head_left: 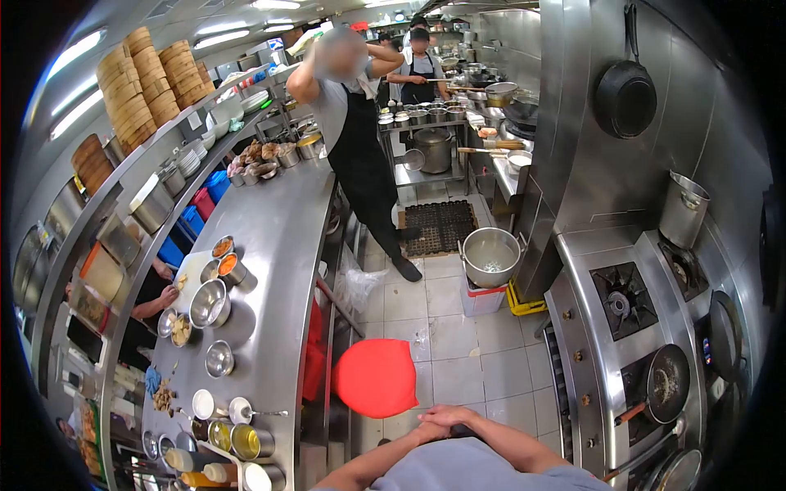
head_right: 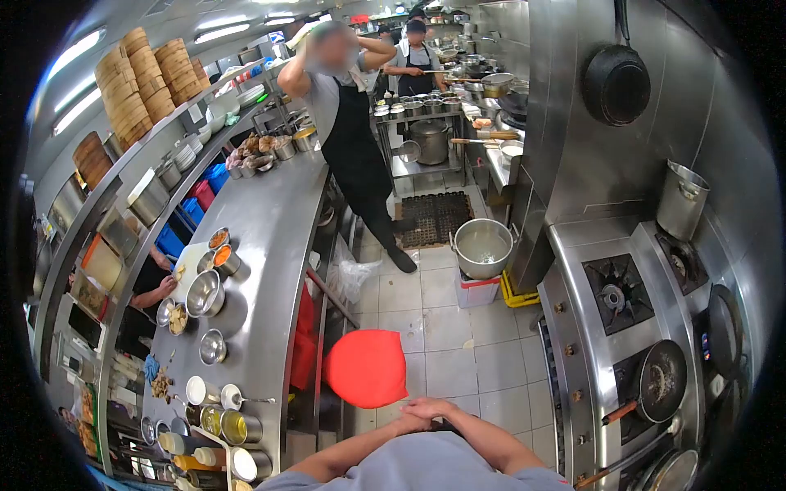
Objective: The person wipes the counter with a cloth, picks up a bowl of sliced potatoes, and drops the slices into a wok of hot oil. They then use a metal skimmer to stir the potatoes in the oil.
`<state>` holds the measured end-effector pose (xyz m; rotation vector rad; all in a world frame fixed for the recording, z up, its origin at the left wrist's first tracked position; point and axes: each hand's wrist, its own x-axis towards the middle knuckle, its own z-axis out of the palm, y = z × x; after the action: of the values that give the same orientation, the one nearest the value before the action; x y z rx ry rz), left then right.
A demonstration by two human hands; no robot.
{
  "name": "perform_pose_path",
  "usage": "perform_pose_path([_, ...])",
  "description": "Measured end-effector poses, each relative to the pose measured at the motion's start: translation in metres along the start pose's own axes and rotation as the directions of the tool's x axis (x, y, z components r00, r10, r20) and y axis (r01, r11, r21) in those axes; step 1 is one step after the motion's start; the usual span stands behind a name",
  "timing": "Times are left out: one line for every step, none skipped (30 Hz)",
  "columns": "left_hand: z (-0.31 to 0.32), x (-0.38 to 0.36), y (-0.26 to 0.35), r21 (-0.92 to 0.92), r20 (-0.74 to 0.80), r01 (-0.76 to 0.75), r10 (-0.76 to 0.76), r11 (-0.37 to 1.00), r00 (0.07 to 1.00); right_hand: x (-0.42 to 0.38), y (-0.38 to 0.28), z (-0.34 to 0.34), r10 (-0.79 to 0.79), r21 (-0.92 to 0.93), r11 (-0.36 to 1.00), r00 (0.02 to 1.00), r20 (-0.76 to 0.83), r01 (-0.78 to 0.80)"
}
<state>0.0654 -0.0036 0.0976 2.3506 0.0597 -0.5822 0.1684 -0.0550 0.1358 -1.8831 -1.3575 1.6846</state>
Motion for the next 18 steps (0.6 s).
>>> perform_pose_path([0.013, 0.004, -0.009, -0.010, 0.003, 0.001, -0.001, 1.000, 1.000, -0.005, -0.005, 0.001, 0.005, 0.003, 1.000, 1.000, 0.008, -0.005])
perform_pose_path([0.024, 0.010, -0.020, -0.056, 0.040, -0.024, 0.026, 0.998, 0.999, -0.009, -0.010, 0.003, -0.082, -0.043, 0.996, 0.996, -0.039, 0.080])
perform_pose_path([0.032, 0.017, -0.033, -0.096, 0.070, -0.049, 0.056, 0.994, 0.996, -0.012, -0.014, 0.000, -0.174, -0.098, 0.981, 0.981, -0.089, 0.166])
perform_pose_path([0.036, 0.016, -0.037, 0.048, -0.101, -0.077, 0.081, 0.996, 0.992, -0.004, -0.006, 0.005, -0.179, -0.102, 0.980, 0.979, -0.094, 0.170])
perform_pose_path([0.040, 0.015, -0.039, 0.056, -0.107, -0.079, 0.085, 0.995, 0.991, 0.006, 0.000, 0.014, -0.194, -0.102, 0.978, 0.975, -0.110, 0.184])
perform_pose_path([0.031, 0.011, -0.032, 0.052, -0.098, -0.068, 0.073, 0.996, 0.993, 0.014, 0.006, 0.017, -0.207, -0.100, 0.976, 0.971, -0.124, 0.195])
perform_pose_path([0.024, 0.009, -0.024, 0.042, -0.079, -0.059, 0.062, 0.997, 0.995, 0.001, -0.012, 0.007, -0.206, -0.101, 0.976, 0.970, -0.130, 0.194])
perform_pose_path([0.017, 0.007, -0.015, 0.035, -0.065, -0.055, 0.057, 0.998, 0.996, -0.014, -0.028, -0.001, -0.179, -0.146, 0.974, 0.983, -0.036, 0.172])
perform_pose_path([0.012, 0.005, -0.008, 0.033, -0.056, -0.051, 0.053, 0.998, 0.997, -0.027, -0.041, -0.006, -0.144, -0.190, 0.970, 0.988, 0.061, 0.153])
perform_pose_path([0.009, 0.005, -0.003, 0.031, -0.051, -0.052, 0.054, 0.998, 0.997, -0.021, -0.032, -0.004, -0.137, -0.188, 0.971, 0.988, 0.070, 0.148])
perform_pose_path([0.007, 0.004, 0.004, 0.028, -0.049, -0.054, 0.056, 0.998, 0.997, -0.010, -0.021, -0.001, -0.172, -0.103, 0.979, 0.983, 0.065, 0.178])
perform_pose_path([0.006, 0.004, 0.007, 0.028, -0.048, -0.051, 0.052, 0.998, 0.997, -0.007, -0.016, 0.002, -0.208, -0.017, 0.978, 0.977, 0.056, 0.209])
perform_pose_path([0.005, 0.003, 0.011, 0.026, -0.049, -0.050, 0.051, 0.998, 0.998, -0.007, -0.010, 0.004, -0.206, -0.016, 0.978, 0.976, 0.062, 0.208])
perform_pose_path([0.001, 0.004, 0.014, 0.023, -0.049, -0.049, 0.050, 0.999, 0.998, -0.007, -0.004, 0.001, -0.198, 0.095, 0.977, 0.977, 0.073, 0.191])
perform_pose_path([0.001, 0.005, 0.017, 0.023, -0.050, -0.049, 0.050, 0.999, 0.997, -0.012, -0.004, -0.004, -0.190, 0.203, 0.964, 0.978, 0.083, 0.170])
perform_pose_path([0.002, 0.005, 0.019, 0.018, -0.047, -0.048, 0.048, 0.999, 0.998, -0.015, -0.005, -0.005, -0.188, 0.206, 0.964, 0.979, 0.083, 0.168])
perform_pose_path([0.001, 0.006, 0.022, 0.017, -0.046, -0.048, 0.049, 0.999, 0.998, -0.019, -0.006, -0.007, -0.200, 0.232, 0.956, 0.977, 0.075, 0.178])
perform_pose_path([-0.001, 0.007, 0.024, 0.016, -0.046, -0.047, 0.048, 0.999, 0.998, -0.024, -0.008, -0.009, -0.211, 0.259, 0.948, 0.975, 0.065, 0.187])
